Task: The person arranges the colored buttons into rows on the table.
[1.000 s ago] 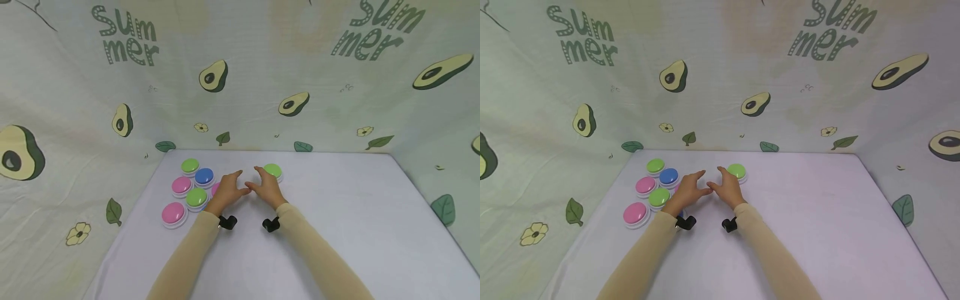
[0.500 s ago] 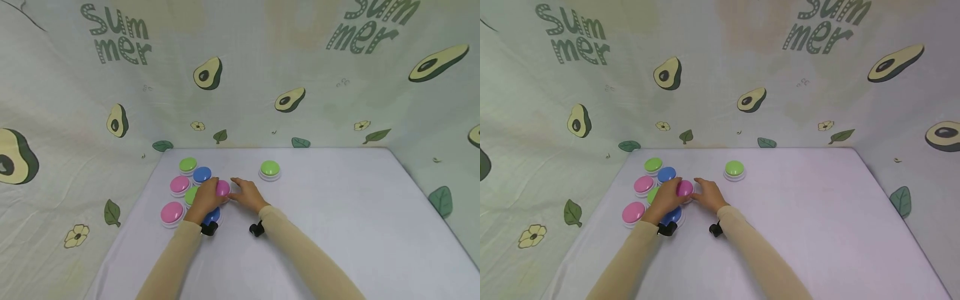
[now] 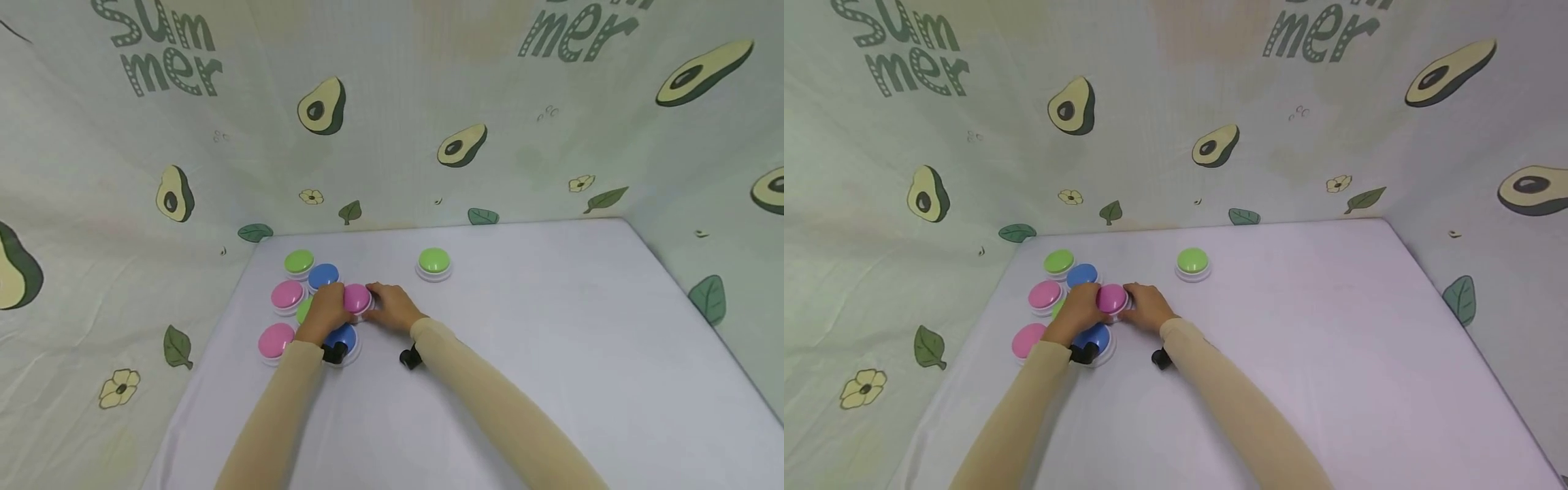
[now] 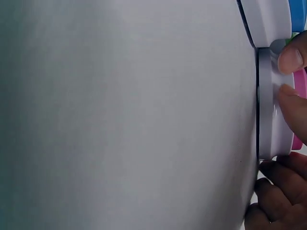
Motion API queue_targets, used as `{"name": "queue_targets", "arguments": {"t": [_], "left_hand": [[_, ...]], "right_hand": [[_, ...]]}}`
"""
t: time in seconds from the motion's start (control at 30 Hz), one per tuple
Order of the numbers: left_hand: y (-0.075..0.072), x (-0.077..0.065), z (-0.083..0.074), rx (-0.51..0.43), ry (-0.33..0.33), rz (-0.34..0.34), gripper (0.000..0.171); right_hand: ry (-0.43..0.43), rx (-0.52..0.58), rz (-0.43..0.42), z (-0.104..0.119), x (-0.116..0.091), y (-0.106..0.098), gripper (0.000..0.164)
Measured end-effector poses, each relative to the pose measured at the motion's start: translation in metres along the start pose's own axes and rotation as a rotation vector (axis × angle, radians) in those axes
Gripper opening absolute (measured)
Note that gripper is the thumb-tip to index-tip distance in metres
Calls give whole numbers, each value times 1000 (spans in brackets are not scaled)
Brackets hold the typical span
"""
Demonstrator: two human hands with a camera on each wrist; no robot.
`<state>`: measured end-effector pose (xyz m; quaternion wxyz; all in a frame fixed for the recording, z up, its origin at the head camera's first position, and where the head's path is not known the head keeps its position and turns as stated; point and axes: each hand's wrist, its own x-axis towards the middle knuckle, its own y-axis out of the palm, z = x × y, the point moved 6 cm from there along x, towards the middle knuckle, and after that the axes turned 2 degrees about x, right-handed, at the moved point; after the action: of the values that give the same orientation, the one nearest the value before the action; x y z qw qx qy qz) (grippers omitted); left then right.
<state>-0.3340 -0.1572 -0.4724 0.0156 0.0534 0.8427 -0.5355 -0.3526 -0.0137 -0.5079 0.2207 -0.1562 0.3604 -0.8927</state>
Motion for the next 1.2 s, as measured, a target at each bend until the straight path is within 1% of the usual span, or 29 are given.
{"name": "queue_targets", "arguments": {"t": [0.2,0.37,0.53,0.63,0.8,0.97,1.07,1.2], "left_hand": [[-3,1,5,-32,-18,5,66],[-5,0,6,-68,-18,-15,64],[-5,-1,5,-75,-9,-34,59],[-6,-1,2,-67,11,-57,59],[-7,0,-5,-61,69,-104,66],[-7,4,-14,-124,104,-126,66],[-5,6,-19,-167,99,-128,69],[-1,9,-26,-226,95,-145,70]], "right_hand": [[19,41,-16,2,-3,-2,65],[13,80,-36,4,-5,-3,64],[17,100,-47,4,-7,-4,65],[19,111,-62,3,-7,-7,65],[20,108,-108,-1,-8,-16,66],[-5,123,-161,-5,-12,-26,63],[-25,156,-193,-9,-15,-32,61],[-26,207,-227,-16,-19,-40,60]]}}
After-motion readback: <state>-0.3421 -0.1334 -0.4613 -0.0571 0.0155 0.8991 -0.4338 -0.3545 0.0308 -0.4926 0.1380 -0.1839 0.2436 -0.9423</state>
